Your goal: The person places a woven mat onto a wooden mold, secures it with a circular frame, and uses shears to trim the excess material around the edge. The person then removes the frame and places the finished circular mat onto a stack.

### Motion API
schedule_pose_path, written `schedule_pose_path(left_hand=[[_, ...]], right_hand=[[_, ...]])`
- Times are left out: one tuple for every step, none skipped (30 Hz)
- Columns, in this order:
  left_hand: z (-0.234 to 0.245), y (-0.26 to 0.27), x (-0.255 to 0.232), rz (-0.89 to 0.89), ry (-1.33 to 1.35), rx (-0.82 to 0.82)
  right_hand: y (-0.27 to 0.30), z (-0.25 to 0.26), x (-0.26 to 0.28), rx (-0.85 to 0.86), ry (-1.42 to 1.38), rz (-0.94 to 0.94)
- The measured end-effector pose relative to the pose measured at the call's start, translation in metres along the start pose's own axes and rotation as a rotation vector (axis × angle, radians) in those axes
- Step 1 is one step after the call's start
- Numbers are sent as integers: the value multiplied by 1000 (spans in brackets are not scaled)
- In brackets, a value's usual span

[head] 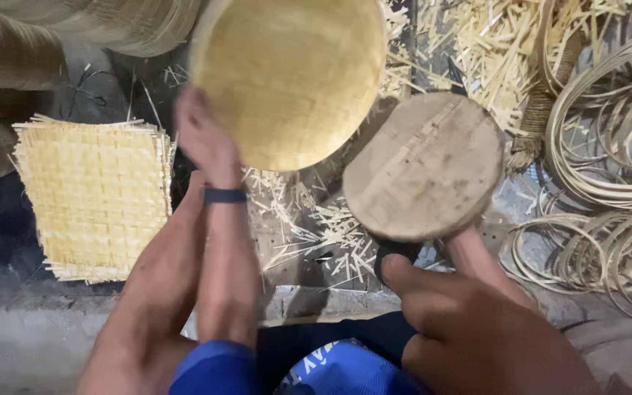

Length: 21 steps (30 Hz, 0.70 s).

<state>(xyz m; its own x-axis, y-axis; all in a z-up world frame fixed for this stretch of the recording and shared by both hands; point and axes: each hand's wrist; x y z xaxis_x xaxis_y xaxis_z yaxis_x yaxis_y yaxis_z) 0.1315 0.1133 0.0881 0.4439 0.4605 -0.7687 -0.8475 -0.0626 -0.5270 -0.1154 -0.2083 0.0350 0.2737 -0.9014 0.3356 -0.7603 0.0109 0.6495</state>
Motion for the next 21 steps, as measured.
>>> schedule_pose_path(left_hand=[[15, -19, 5, 149, 43, 0], [30, -35, 8, 297, 89, 3], [34, -46, 12, 362, 10, 45], [36, -60, 17, 427, -68, 86], [36, -67, 22, 491, -148, 131], [30, -64, 26, 457, -149, 161], [19, -57, 32, 419, -147, 201], [11, -52, 40, 381, -146, 241], [1, -43, 48, 364, -120, 270], [-10, -33, 55, 348, -94, 300], [-20, -23, 60, 335, -68, 328], [-31, -16, 63, 412, -118, 387], [-39, -12, 63, 488, -174, 444], [-45, -8, 59, 563, -230, 502], [-51, -3, 50, 249, -315, 440], [-58, 7, 37, -66, -392, 377], [-64, 21, 21, -380, -464, 313], [-65, 39, 4, -170, -426, 516], [-70, 63, -14, -294, -150, 587], [-77, 89, -32, -516, -215, 877], [-82, 118, -51, -169, -313, 1360]], right_hand=[[-7, 1, -13, -16, 9, -32], [-13, 1, -26, -32, 11, -70], [-18, 0, -34, -44, 28, -101], [-24, -2, -40, -51, 46, -131], [-26, -3, -48, -59, 55, -166], [-28, -2, -53, -65, 57, -200], [-28, 0, -59, -90, 52, -265], [-28, 3, -64, -116, 26, -351], [-23, 11, -65, -157, 8, -442], [-19, 19, -67, -100, 195, -366], [-12, 28, -68, -45, 384, -290], [-5, 35, -70, 9, 573, -212], [2, 40, -74, -83, 767, -141], [9, 43, -78, -177, 961, -68], [12, 43, -80, -264, 1156, 13], [16, 42, -84, -257, 1174, 69], [21, 39, -90, -247, 1194, 123], [23, 37, -94, -236, 1213, 176], [22, 35, -96, -260, 1330, 283], [25, 32, -101, -282, 1445, 393], [26, 29, -106, -298, 1556, 513]])
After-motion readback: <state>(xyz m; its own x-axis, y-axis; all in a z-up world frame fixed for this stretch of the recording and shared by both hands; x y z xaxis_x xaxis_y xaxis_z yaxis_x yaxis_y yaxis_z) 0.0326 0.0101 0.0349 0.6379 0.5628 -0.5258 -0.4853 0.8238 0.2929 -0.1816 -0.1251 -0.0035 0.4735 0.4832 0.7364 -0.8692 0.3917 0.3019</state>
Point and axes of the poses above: each hand's wrist, its own y-axis away from the middle knuckle, its own z-axis out of the back of the hand, x = y × z, and after that the axes turned 13 degrees about -z, right-handed
